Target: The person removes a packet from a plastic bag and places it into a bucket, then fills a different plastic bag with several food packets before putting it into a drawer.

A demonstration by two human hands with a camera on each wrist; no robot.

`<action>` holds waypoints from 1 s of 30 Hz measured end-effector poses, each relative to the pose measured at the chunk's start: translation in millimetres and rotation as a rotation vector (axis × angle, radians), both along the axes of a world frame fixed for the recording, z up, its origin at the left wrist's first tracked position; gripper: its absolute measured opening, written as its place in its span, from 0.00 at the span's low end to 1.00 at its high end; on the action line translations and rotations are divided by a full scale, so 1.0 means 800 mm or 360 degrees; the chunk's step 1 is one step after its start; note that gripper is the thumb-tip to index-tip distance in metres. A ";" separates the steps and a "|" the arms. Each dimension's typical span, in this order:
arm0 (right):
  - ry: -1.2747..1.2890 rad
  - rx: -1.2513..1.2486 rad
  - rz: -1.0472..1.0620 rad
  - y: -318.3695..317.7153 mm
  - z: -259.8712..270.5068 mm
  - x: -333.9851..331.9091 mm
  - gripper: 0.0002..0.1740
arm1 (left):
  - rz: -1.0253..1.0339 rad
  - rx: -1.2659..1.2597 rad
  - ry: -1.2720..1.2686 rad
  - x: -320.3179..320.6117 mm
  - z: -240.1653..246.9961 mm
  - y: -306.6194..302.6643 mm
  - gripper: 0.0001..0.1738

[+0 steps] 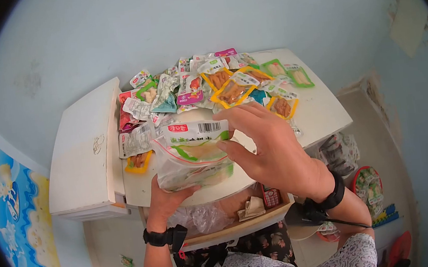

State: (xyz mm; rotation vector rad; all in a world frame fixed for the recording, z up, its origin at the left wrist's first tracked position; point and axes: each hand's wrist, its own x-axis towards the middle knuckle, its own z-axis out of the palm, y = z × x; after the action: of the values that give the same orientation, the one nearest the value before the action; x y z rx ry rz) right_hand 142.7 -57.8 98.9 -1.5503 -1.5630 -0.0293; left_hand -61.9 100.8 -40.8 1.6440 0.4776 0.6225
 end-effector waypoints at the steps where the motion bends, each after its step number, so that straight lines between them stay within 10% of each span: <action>1: 0.0051 -0.0014 0.0009 0.001 -0.003 0.002 0.14 | -0.0003 0.0007 0.0003 0.000 0.000 0.000 0.37; 17: 0.0313 -0.0784 0.0215 0.000 0.021 0.033 0.05 | -0.0024 0.0101 0.0005 0.000 -0.005 0.005 0.38; 30: 0.0150 -0.0248 -0.0088 0.010 0.024 0.027 0.04 | -0.0048 -0.0013 -0.0038 -0.001 -0.001 0.000 0.37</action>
State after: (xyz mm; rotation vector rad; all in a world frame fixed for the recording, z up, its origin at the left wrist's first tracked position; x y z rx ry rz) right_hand 164.3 -49.6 118.1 -1.6912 -1.4768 0.1358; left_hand -63.1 101.1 -41.9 1.6317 0.4368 0.6162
